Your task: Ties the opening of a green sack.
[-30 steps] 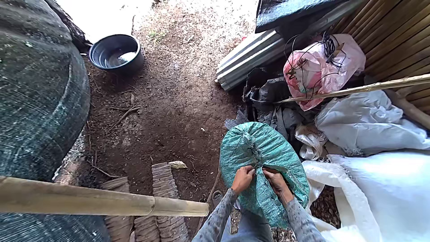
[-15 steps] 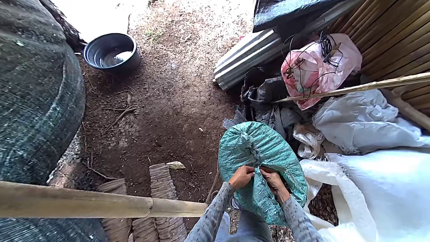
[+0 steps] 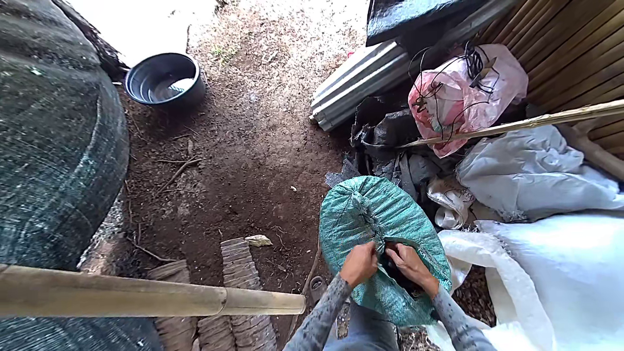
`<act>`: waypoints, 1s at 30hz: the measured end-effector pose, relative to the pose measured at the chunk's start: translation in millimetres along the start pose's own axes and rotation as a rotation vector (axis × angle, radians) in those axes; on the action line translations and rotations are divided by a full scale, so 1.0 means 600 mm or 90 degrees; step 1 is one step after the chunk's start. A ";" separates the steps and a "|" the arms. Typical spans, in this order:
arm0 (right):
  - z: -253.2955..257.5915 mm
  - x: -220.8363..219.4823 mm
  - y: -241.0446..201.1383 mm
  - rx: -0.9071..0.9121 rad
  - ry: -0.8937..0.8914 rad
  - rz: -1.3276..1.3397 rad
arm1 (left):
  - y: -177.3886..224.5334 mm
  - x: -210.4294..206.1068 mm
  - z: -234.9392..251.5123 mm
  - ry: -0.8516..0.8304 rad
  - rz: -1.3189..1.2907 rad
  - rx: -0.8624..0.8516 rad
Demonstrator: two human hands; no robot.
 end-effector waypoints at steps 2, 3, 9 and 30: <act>-0.006 0.007 -0.016 0.021 0.008 -0.101 | -0.010 0.021 -0.008 0.046 -0.011 -0.012; -0.010 0.011 -0.017 0.041 0.045 -0.122 | -0.013 0.031 -0.012 0.058 -0.014 -0.008; -0.009 -0.016 -0.013 0.021 0.152 0.119 | -0.040 0.034 -0.006 0.104 -0.137 -0.014; -0.001 -0.011 -0.015 -0.139 0.149 0.255 | -0.035 -0.001 0.002 0.172 0.021 -0.087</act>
Point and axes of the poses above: each hand's wrist, its own z-axis towards the middle knuckle, its own x-axis out of the back of the hand, y = z × x, the point moved 4 cm from there along z, towards the middle knuckle, and after that the axes turned 12 degrees about x, right-handed, at the moved point
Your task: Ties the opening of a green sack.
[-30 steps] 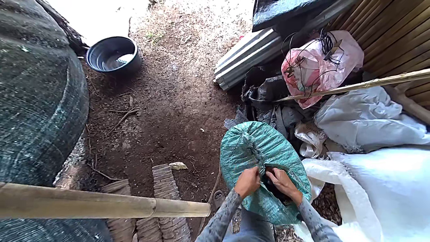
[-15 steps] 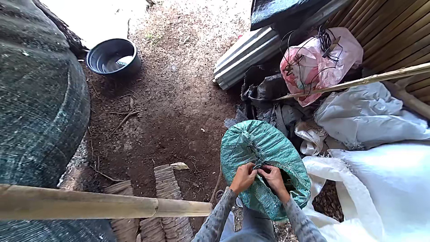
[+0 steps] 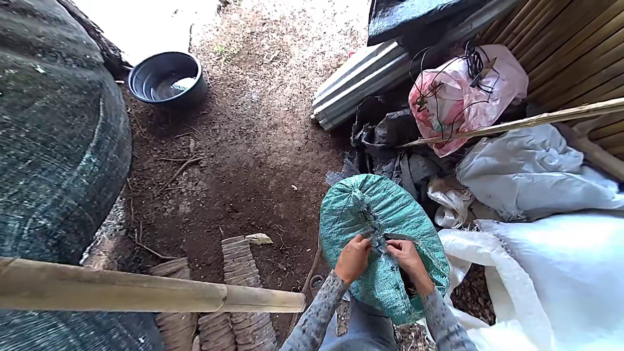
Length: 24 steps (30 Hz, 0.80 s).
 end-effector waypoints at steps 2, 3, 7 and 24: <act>0.006 -0.005 0.013 0.009 0.025 0.004 | -0.005 0.007 -0.006 0.094 0.089 -0.079; 0.010 -0.009 0.015 0.014 0.028 0.019 | -0.007 0.011 -0.007 0.130 0.112 -0.119; 0.016 -0.013 0.024 0.028 0.021 0.089 | -0.008 0.030 -0.016 0.114 -0.086 -0.232; 0.021 -0.010 0.028 0.017 -0.100 0.199 | -0.001 0.027 0.010 -0.049 -0.035 -0.002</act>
Point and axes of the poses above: each hand's wrist, its own z-axis towards the middle knuckle, its own x-axis out of the back of the hand, y = z × x, the point moved 4 cm from there along z, towards the middle knuckle, and after that the axes turned 12 degrees about x, right-handed, at the moved point
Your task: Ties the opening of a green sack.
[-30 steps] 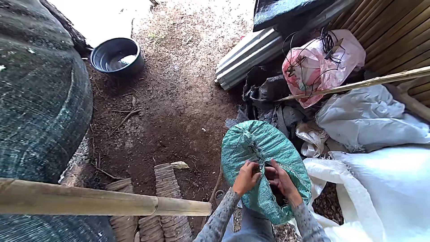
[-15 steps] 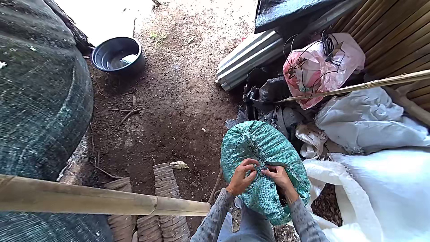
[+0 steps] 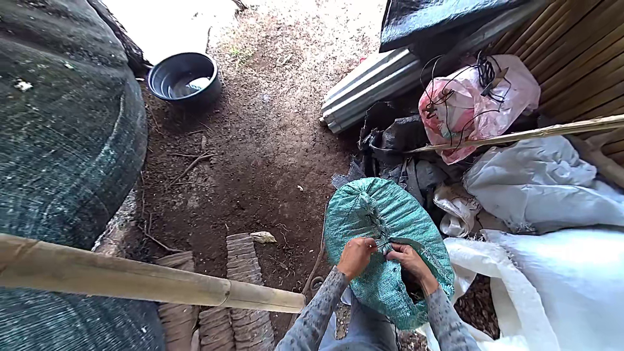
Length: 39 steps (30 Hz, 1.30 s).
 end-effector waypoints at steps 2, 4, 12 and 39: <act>-0.006 0.012 0.010 -0.002 -0.002 0.018 | -0.005 -0.003 0.003 0.000 -0.057 0.011; -0.010 0.018 0.013 0.012 -0.017 -0.039 | -0.010 -0.011 0.003 0.001 -0.129 0.026; -0.010 -0.004 -0.005 0.011 0.083 -0.292 | -0.025 -0.040 0.004 -0.006 -0.200 0.045; -0.005 -0.022 0.022 -0.036 0.256 0.196 | -0.037 -0.037 0.055 -0.226 -0.351 0.278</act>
Point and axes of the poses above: each hand's wrist, its own z-axis towards the middle knuckle, its own x-axis out of the back of the hand, y = z × x, the point moved 4 cm from there along z, towards the middle knuckle, and after that the axes turned 12 degrees about x, right-handed, at the moved point
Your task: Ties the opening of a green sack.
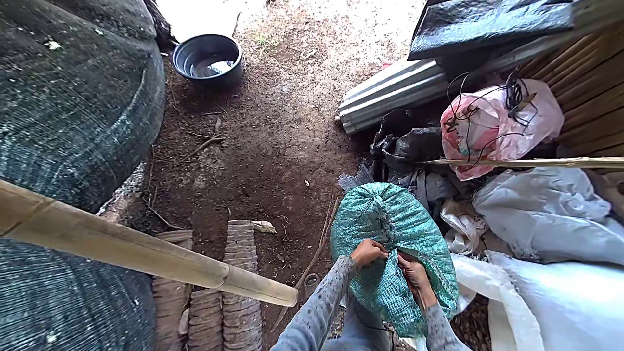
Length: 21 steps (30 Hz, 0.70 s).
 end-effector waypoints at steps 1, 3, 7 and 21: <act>0.002 0.002 0.002 -0.003 -0.012 -0.006 | 0.001 0.001 0.000 -0.011 -0.005 0.011; 0.008 0.006 0.010 -0.011 -0.033 -0.011 | 0.002 0.002 0.001 -0.019 -0.004 0.023; 0.014 0.004 0.017 -0.038 -0.019 -0.008 | 0.004 -0.002 0.004 0.009 0.069 0.035; -0.021 0.044 -0.038 0.041 -0.239 -0.442 | 0.012 0.031 -0.088 0.195 0.452 -0.197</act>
Point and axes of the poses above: each hand's wrist, its own z-axis towards the middle knuckle, its own x-axis out of the back of the hand, y = z × x, the point moved 4 cm from there along z, towards the middle knuckle, and after that the axes turned 12 degrees about x, right-handed, at the moved point
